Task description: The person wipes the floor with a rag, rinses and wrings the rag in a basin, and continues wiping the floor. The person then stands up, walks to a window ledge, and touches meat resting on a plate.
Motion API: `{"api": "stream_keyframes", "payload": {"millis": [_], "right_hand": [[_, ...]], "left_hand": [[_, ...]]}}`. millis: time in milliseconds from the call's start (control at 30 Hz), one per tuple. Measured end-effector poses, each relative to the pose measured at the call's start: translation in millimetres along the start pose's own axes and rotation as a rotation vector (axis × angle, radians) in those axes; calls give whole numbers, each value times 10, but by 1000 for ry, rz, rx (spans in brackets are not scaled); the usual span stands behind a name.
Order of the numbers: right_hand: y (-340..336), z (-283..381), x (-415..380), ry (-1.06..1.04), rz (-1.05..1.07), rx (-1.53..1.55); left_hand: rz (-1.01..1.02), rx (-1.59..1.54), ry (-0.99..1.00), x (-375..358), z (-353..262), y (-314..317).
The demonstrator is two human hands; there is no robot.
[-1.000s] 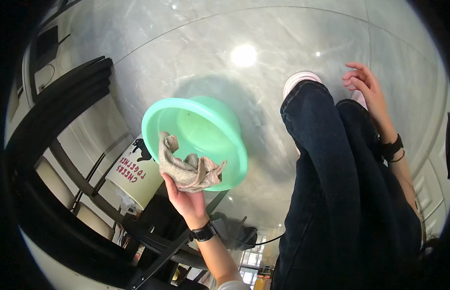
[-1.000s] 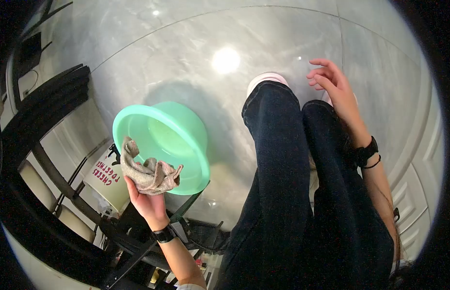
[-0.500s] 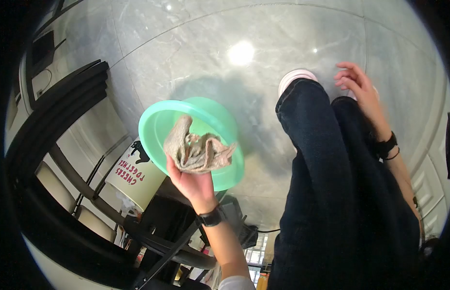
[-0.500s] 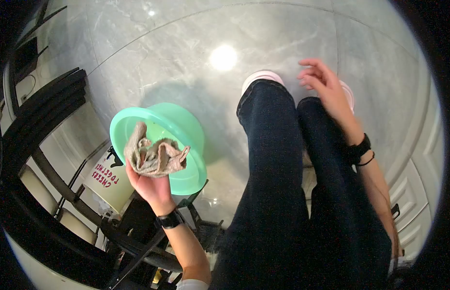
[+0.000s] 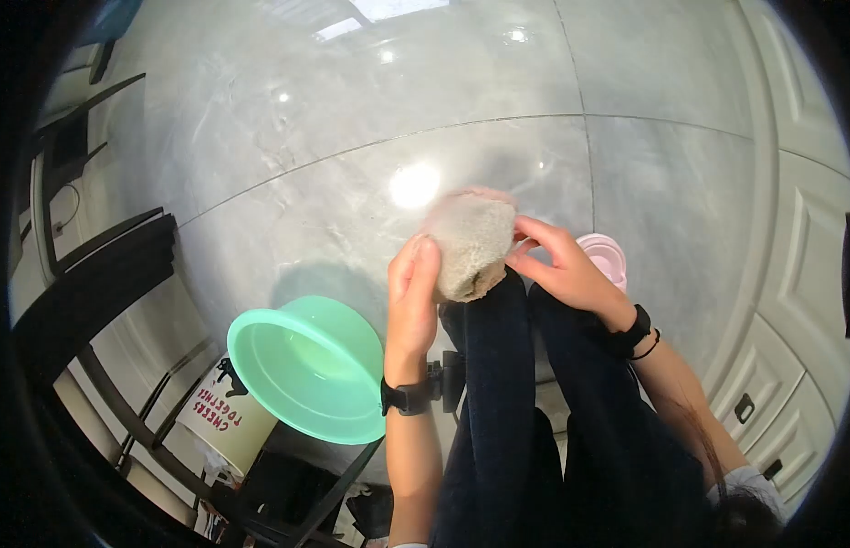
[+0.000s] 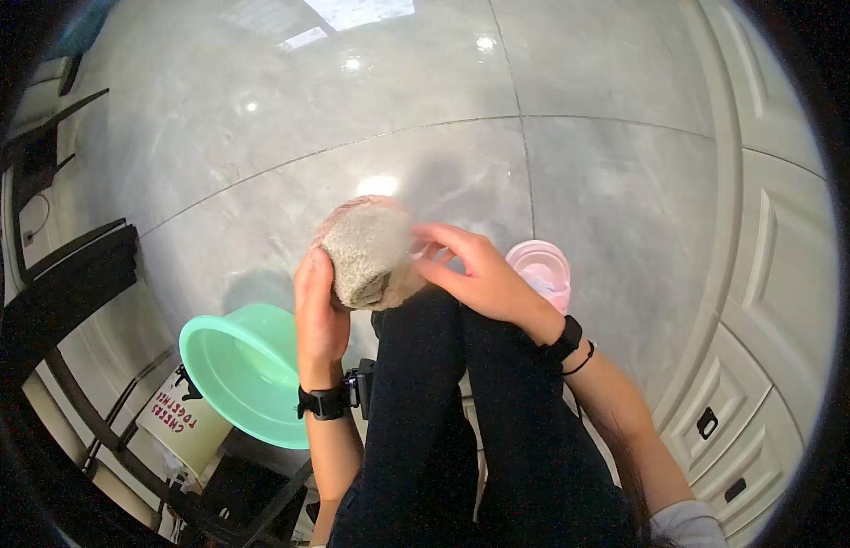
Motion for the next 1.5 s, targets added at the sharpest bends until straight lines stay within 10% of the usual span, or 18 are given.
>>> {"api": "stream_keyframes", "payload": {"millis": [633,1500], "right_hand": [[-291,200,-167,-22,-100,163],[-853,-32,-252,104,-491,509]], "left_hand": [[130,-919,-125,97,536,104],[92,-917,-109,104,710,-51]]}}
Point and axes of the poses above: each hand's wrist, its own x-axis towards the middle knuckle, its own y-axis out of the palm, z = x × y, the point moved 2 cm from there along x, towards the middle knuckle, and after that the axes turned 4 degrees about z, right-handed, at the moved point
